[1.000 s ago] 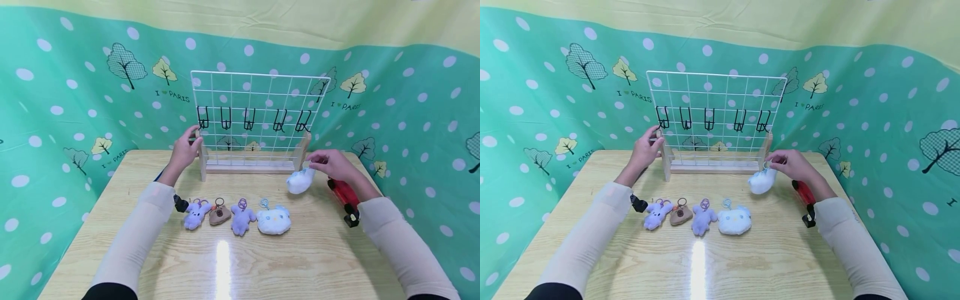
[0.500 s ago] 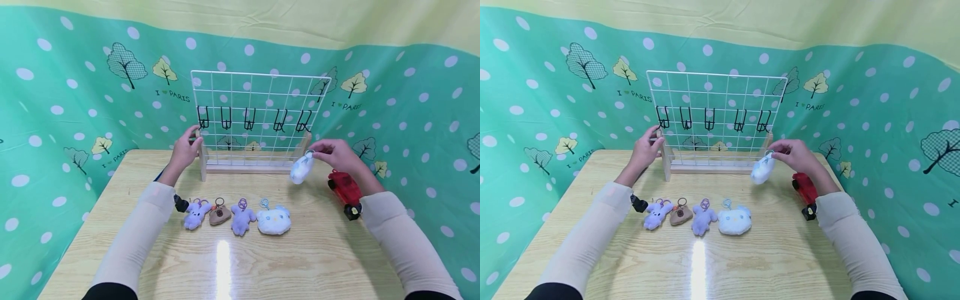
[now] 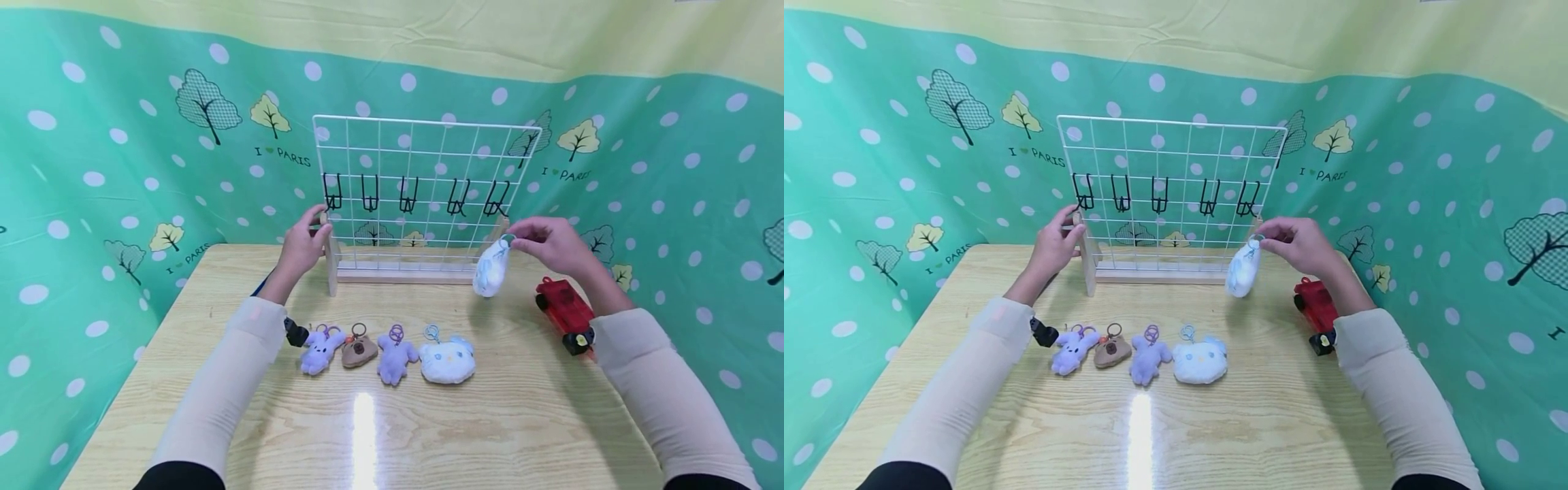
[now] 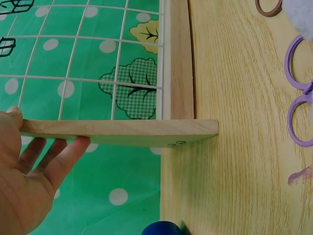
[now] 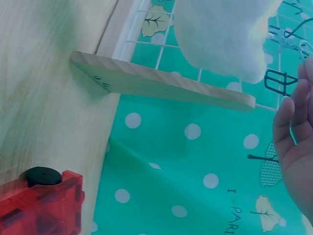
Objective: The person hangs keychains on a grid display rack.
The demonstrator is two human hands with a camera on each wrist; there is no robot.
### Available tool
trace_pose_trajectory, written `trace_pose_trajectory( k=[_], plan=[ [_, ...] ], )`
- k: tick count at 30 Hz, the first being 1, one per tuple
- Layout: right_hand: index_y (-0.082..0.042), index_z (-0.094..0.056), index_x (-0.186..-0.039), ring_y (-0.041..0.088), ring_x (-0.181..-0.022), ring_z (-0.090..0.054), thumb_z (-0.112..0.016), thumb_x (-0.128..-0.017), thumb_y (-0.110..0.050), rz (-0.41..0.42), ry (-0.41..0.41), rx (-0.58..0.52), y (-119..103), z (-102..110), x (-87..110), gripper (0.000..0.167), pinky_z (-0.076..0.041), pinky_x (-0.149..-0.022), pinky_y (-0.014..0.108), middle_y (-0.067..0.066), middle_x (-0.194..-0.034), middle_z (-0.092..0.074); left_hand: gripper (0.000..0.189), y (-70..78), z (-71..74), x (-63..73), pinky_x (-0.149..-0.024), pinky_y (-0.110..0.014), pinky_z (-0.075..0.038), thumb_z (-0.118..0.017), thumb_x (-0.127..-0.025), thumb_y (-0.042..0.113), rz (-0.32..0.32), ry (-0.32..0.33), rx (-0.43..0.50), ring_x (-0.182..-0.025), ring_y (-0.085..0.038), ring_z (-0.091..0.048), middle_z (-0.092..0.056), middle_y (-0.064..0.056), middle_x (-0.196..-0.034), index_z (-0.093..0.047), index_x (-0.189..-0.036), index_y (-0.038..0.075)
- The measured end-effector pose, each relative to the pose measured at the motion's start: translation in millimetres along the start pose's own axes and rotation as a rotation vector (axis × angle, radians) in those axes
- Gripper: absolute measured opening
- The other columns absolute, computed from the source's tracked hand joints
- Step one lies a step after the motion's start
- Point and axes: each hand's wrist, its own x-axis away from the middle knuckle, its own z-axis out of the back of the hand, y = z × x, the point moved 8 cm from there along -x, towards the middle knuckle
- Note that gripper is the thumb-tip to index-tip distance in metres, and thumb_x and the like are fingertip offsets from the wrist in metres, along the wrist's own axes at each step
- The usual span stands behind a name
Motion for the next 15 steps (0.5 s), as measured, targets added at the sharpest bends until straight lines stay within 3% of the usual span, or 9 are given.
trace_pose_trajectory(
  k=[7,15],
  plan=[
    [-0.006,-0.074,-0.116,0.016,-0.079,-0.061,-0.071,-0.097,-0.013,-0.03,0.043,-0.007,-6,10,-5.8,0.02,-0.057,-0.065,0.02,0.003,-0.095,-0.07,0.053,0.7,0.8,0.4,-0.082,-0.043,-0.067,-0.051,-0.107,0.036,0.0,0.002,0.001,-0.125,-0.037,-0.06,-0.051,-0.016,-0.149,-0.035,-0.157,0.035],
    [-0.007,-0.073,-0.117,0.014,-0.078,-0.061,-0.072,-0.096,-0.014,-0.023,0.119,-0.015,-7,17,-9.4,0.023,-0.054,-0.063,0.015,-0.009,-0.091,-0.067,0.052,-0.8,0.6,0.4,-0.083,-0.043,-0.067,-0.05,-0.107,0.036,0.007,-0.002,-0.004,-0.126,-0.037,-0.06,-0.051,-0.016,-0.149,-0.035,-0.157,0.036]
  ],
)
